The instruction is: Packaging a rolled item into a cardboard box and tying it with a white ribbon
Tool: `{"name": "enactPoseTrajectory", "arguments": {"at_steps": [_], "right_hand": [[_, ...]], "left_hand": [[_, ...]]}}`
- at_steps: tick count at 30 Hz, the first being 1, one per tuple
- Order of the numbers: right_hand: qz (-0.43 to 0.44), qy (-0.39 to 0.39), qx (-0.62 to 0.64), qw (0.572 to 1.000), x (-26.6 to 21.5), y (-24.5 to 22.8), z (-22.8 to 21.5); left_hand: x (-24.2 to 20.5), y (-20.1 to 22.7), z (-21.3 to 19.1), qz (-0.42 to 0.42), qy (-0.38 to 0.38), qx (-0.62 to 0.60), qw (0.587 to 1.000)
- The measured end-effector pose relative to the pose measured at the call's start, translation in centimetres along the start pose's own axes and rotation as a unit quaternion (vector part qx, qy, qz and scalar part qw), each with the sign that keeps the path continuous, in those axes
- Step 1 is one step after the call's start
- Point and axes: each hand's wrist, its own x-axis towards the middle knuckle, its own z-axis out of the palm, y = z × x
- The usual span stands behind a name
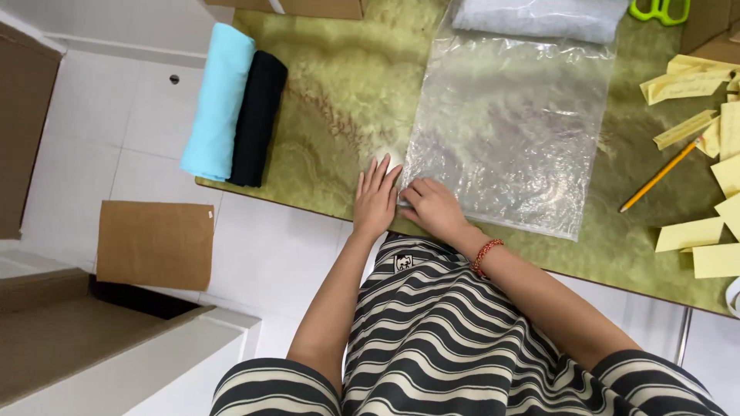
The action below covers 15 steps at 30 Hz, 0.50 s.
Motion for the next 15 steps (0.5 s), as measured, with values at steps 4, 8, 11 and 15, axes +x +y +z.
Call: {"name": "enactPoseTrajectory", "arguments": {"at_steps": [4,8,11,15], "right_hand": [[0.02,0.022,0.02,0.999,0.2,-0.5,-0.1],[0.025,0.055,0.039,0.997,0.2,-0.1,0.0],[0.048,0.051,0.07,0.995,0.0,0.7,0.8],[0.052,0.051,0.114,0.991,0.3,0.7,0.6]], "left_hand": [[-0.4,-0.5,-0.2,-0.009,0.002,-0.038,0.999],[-0.5,0.2,-1.2,-0.016,0.02,-0.106,0.994],[-0.4,0.7,-1.1,-0.02,0.033,-0.102,0.994],[0.3,-0.1,0.0,-0.004,0.07,-0.087,0.994]]}}
